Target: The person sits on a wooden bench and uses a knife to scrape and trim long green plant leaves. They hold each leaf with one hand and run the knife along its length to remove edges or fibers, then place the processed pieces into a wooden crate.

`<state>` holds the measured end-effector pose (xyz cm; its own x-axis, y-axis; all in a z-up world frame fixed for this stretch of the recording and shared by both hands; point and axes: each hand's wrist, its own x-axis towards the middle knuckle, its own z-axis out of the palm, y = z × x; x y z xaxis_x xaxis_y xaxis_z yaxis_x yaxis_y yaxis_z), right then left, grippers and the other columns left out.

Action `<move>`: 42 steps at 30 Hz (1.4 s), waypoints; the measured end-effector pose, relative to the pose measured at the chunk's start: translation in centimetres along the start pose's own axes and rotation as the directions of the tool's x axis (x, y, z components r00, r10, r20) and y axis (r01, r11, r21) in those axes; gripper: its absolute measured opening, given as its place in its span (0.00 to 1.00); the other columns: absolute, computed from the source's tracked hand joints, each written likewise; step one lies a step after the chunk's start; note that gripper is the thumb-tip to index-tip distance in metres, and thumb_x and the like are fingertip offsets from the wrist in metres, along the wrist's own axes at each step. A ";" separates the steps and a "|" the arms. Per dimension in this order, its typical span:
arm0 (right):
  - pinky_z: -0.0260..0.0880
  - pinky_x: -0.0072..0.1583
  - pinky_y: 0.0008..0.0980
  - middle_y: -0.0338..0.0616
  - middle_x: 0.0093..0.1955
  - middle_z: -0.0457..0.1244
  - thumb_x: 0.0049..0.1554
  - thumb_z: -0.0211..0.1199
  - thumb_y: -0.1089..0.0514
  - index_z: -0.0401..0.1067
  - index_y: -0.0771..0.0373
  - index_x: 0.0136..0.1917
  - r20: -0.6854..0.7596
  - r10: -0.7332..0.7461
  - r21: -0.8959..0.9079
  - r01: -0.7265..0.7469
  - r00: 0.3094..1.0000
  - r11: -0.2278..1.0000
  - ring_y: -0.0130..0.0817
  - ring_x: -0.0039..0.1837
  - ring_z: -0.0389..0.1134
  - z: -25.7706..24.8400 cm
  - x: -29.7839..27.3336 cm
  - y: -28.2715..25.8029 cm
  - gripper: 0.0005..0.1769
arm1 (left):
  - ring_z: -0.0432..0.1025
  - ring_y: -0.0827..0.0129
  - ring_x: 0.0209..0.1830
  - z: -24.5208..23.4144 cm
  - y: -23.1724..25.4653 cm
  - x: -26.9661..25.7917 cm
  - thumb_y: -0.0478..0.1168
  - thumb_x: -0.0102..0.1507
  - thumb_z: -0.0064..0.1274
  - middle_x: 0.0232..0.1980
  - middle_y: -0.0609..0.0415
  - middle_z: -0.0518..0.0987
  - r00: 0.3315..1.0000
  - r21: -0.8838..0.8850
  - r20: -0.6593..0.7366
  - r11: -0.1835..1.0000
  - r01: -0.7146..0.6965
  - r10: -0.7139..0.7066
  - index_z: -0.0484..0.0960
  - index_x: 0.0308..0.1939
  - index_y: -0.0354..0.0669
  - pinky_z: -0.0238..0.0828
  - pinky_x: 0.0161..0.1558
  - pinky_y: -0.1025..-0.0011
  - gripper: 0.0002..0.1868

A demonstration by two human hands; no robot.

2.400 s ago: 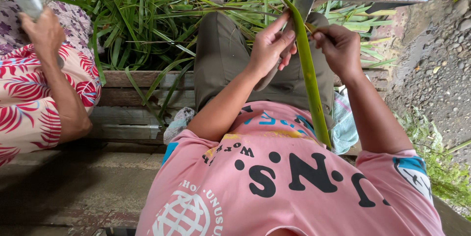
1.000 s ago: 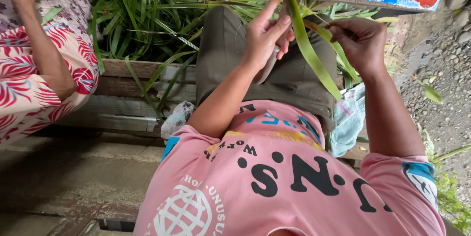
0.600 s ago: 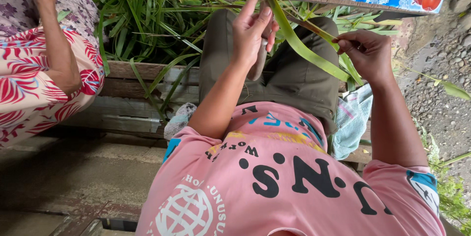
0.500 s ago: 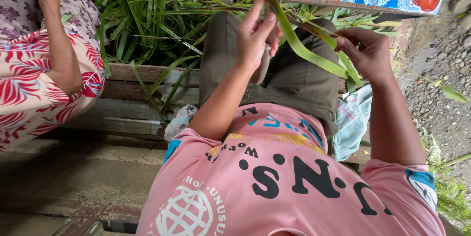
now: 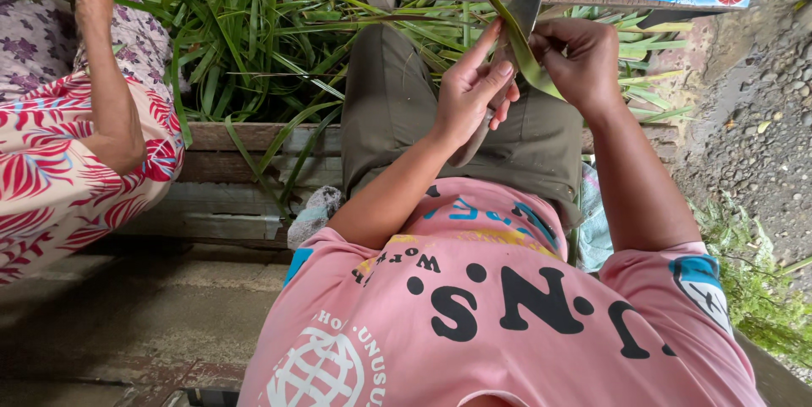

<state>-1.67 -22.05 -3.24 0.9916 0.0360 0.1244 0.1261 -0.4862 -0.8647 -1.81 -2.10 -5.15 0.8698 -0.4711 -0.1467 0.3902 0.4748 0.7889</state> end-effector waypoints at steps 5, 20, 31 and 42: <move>0.74 0.46 0.34 0.54 0.51 0.72 0.66 0.63 0.78 0.80 0.73 0.55 -0.014 -0.068 0.067 0.069 0.998 0.995 0.37 0.46 0.72 -0.6 -0.8 -1.2 0.08 | 0.72 0.63 0.18 -0.4 1.1 0.3 0.37 0.72 0.53 0.32 0.40 0.81 0.999 -0.004 -0.038 0.999 -0.032 0.032 0.61 0.79 0.55 0.69 0.16 0.71 0.32; 0.67 0.50 0.29 0.50 0.48 0.69 0.71 0.64 0.61 0.78 0.71 0.59 0.008 0.125 0.111 -0.126 0.992 0.986 0.33 0.50 0.70 -3.7 -5.4 3.3 0.10 | 0.67 0.61 0.14 -4.4 3.8 1.8 0.39 0.72 0.54 0.30 0.41 0.78 0.932 -0.012 -0.271 0.967 -0.253 0.240 0.61 0.79 0.55 0.66 0.15 0.69 0.32; 0.64 0.44 0.30 0.49 0.45 0.70 0.72 0.65 0.64 0.79 0.69 0.52 -0.009 0.022 0.131 -0.021 1.000 0.991 0.29 0.40 0.64 -2.5 -4.6 1.6 0.07 | 0.68 0.61 0.14 -4.3 3.9 1.6 0.39 0.72 0.56 0.30 0.38 0.78 0.945 -0.010 -0.238 0.972 -0.234 0.225 0.62 0.79 0.54 0.68 0.16 0.69 0.32; 0.68 0.45 0.29 0.47 0.40 0.67 0.77 0.64 0.71 0.81 0.72 0.55 -0.274 0.078 0.081 -0.058 0.959 0.995 0.31 0.40 0.65 -6.8 -7.7 7.4 0.07 | 0.70 0.63 0.19 -9.6 5.9 1.8 0.31 0.78 0.51 0.36 0.44 0.82 0.829 -0.037 -0.275 0.856 -0.516 0.488 0.67 0.78 0.55 0.71 0.19 0.70 0.26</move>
<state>-8.55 -31.84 -7.27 0.9524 -0.2426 0.1846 0.0699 -0.4156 -0.9069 4.95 6.93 -6.49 0.9940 0.0456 0.0991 -0.1037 0.6771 0.7286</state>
